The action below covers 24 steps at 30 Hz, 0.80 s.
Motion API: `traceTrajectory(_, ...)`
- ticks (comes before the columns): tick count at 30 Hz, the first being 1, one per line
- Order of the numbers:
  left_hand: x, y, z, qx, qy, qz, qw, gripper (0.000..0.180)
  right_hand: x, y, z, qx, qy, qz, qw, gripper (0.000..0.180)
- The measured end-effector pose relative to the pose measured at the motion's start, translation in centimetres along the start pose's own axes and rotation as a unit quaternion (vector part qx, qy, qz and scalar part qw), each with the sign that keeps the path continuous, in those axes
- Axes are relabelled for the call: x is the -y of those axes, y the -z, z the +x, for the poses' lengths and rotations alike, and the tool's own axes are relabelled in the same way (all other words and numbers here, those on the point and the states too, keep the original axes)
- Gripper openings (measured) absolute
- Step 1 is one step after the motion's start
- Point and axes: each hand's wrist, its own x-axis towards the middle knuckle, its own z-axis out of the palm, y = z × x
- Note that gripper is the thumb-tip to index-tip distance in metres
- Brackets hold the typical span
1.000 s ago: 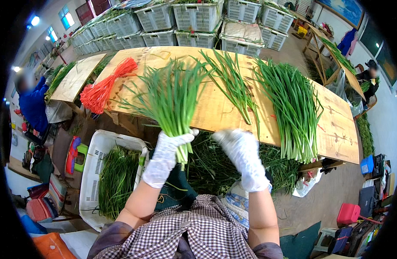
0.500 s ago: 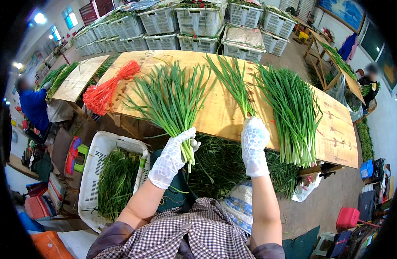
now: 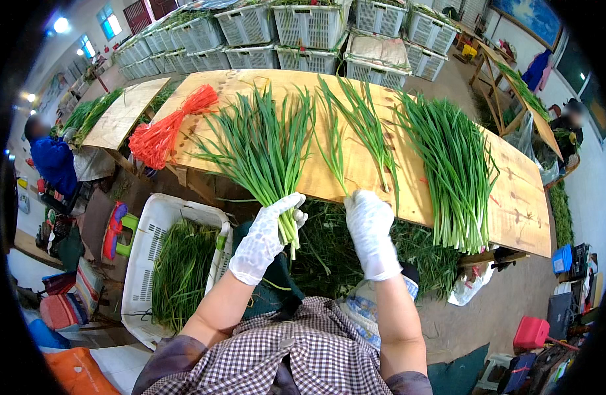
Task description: The person gathers green stalks into bunches, aligns them, and secures each bundle with a red tie in a large processing facility.
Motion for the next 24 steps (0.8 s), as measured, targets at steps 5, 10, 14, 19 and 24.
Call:
traceTrajectory(5,-0.4,0.1,0.1,0.019,-0.008,-0.018,1.000,0.018,1.1,4.8,4.0,-0.070,-0.078,0.061,0.993,0.022)
traceTrajectory(10,-0.2,0.6,0.0,-0.008,-0.020,0.037,0.999,0.020,2.2,2.2,-1.1,0.103,-0.111,0.182,0.972,0.027)
traceTrajectory(14,0.6,-0.4,-0.1,-0.019,-0.012,0.062,0.998,0.015,2.8,1.5,-5.8,0.109,-0.106,0.259,0.954,0.022)
traceTrajectory(19,1.3,0.3,0.5,-0.018,-0.013,0.095,0.995,0.018,4.0,1.5,-6.3,0.169,-0.092,0.308,0.932,0.022)
traceTrajectory(24,1.5,-0.1,-0.2,-0.038,-0.037,0.123,0.991,0.023,3.2,-1.1,-4.8,0.172,-0.217,0.521,0.807,0.016)
